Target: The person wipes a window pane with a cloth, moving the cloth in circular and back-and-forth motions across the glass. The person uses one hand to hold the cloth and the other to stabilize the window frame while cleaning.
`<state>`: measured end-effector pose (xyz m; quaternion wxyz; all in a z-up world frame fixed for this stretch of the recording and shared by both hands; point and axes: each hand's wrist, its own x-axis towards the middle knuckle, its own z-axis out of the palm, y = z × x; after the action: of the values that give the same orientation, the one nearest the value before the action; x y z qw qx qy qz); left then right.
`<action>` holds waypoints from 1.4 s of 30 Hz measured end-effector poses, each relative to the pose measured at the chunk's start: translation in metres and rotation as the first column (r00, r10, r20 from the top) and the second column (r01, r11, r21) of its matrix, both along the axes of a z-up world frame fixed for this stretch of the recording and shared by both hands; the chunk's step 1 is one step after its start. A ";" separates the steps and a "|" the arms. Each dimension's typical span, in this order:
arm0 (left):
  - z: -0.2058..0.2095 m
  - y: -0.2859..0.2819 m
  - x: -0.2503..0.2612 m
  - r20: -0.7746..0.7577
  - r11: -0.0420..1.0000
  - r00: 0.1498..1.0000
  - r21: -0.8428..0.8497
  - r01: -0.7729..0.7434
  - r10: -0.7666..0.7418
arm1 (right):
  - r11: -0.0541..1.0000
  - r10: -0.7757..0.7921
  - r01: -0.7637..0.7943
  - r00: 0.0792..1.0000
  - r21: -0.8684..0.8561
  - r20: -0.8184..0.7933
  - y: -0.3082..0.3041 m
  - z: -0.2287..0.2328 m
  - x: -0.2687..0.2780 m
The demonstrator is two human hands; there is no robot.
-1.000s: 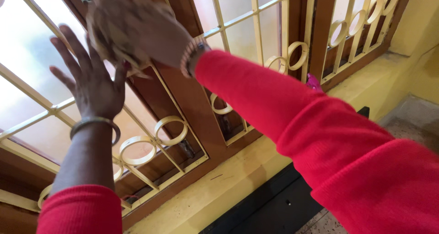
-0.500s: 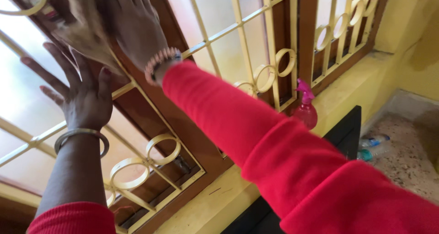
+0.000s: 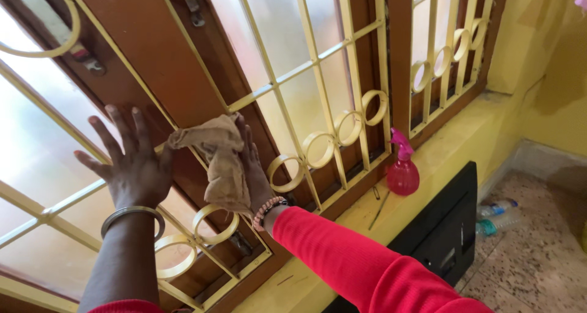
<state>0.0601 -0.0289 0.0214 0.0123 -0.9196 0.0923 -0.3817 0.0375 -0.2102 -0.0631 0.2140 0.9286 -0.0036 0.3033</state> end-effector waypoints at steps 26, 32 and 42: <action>-0.006 -0.003 -0.009 0.071 0.996 0.994 0.055 0.074 -0.077 | 0.502 0.355 -0.750 0.633 0.431 0.688 0.017 0.169 0.086; -0.014 0.012 -0.018 -0.021 0.987 0.987 0.019 0.161 -0.161 | 0.488 0.435 -0.705 0.708 0.516 0.556 0.008 0.070 0.023; -0.009 0.032 -0.029 0.113 0.996 0.991 0.057 0.065 -0.071 | 0.637 0.511 -0.593 0.803 0.492 0.307 -0.013 -0.015 -0.017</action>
<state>0.0309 0.0034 0.0119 0.0292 -0.8919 0.1328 -0.4314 0.0205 -0.2227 -0.0781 -0.1751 0.8810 0.1760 0.4027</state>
